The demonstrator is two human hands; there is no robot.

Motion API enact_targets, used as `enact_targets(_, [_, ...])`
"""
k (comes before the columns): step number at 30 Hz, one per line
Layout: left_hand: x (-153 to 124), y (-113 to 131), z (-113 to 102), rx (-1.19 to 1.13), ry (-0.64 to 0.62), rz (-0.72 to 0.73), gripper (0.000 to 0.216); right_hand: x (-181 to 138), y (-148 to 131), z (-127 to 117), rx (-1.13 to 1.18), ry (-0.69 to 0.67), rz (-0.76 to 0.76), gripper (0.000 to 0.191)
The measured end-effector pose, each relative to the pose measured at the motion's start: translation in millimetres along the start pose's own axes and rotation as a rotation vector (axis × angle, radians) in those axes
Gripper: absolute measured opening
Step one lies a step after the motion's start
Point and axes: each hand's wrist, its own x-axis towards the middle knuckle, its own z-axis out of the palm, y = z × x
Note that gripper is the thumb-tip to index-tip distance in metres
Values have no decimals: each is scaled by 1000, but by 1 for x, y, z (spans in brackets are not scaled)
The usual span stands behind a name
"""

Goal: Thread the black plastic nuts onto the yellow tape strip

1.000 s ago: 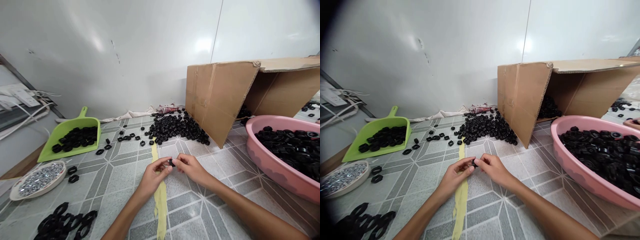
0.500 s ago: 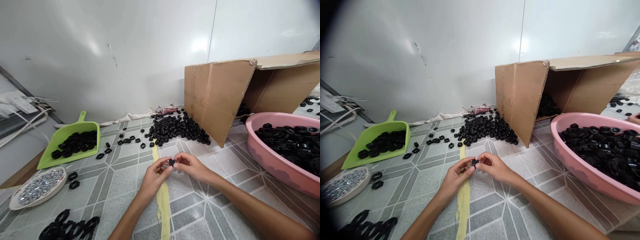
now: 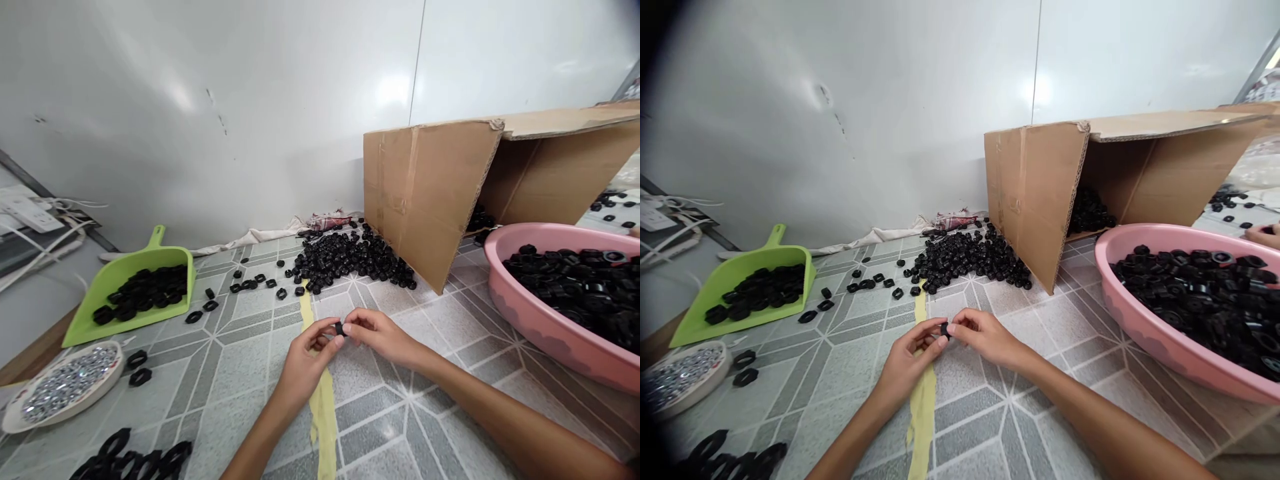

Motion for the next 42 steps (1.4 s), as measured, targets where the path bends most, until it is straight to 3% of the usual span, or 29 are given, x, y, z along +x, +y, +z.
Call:
enact_targets(9, [0, 3, -1, -14, 16, -21, 43, -4, -2, 1, -169, 10, 41, 57])
enact_targets(17, [1, -1, 1, -84, 16, -42, 45, -2, 0, -2, -6, -34, -29, 38])
enact_targets(21, [0, 1, 2, -45, 21, -27, 45, -3, -1, 1, -151, 0, 3, 49])
enact_targets(26, [0, 4, 3, -48, 25, -15, 43, -3, 1, 0, -87, 0, -43, 38])
enact_targets(42, [-4, -2, 3, 87, -40, 70, 33, -5, -2, 7, -237, 50, -4, 50])
